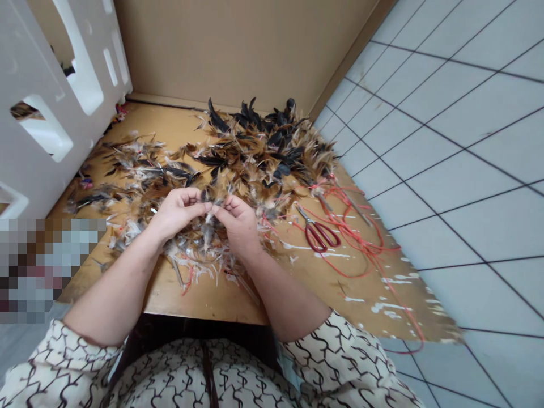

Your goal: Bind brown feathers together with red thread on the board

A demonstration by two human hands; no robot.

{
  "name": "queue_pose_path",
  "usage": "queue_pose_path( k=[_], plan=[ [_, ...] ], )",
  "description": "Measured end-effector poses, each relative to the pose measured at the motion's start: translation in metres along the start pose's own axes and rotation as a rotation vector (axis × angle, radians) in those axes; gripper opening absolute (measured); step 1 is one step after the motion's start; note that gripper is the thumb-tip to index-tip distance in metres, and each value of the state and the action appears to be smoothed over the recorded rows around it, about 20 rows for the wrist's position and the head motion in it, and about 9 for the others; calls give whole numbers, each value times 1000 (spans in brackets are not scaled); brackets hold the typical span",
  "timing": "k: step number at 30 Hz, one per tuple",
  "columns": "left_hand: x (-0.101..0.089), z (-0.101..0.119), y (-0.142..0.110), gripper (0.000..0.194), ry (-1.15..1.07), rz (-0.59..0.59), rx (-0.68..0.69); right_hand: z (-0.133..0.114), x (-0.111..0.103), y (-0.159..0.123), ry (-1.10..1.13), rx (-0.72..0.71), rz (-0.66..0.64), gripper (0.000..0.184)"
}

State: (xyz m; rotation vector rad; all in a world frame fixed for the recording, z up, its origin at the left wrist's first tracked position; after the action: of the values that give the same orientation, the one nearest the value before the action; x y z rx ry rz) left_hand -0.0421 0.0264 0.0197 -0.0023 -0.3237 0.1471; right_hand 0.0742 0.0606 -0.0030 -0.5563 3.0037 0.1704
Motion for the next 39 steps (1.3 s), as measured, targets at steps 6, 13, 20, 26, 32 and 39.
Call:
queue_pose_path(
  k=[6, 13, 20, 26, 32, 39],
  plan=[
    [-3, 3, 0, 24, -9, 81, 60, 0, 1, 0, 84, 35, 1, 18],
    [0, 7, -2, 24, 125, 39, 104, 2, 3, 0, 103, 42, -30, 20],
    [-2, 5, 0, 25, 150, 37, 111, -2, 2, 0, 83, 2, 7, 12],
    [0, -2, 2, 24, 24, -6, 43, -5, 1, 0, 32, -52, 27, 14],
    [-1, -5, 1, 32, -25, 34, 33, -1, 0, -1, 29, -52, 66, 13],
    [-5, -6, 2, 34, -137, 150, 75, -3, 1, -5, 92, -18, 48, 15]
  ],
)
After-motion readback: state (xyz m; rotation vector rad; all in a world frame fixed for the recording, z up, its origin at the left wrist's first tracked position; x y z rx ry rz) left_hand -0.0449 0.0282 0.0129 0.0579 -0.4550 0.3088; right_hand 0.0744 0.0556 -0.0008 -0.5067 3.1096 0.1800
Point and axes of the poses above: each hand's wrist, its own y-axis towards the middle knuckle, its own x-axis out of the palm, z = x × y, the point moved 5 cm from there along y, towards the middle knuckle, and after that the axes turned 14 degrees about -y, right-handed, at the moved point
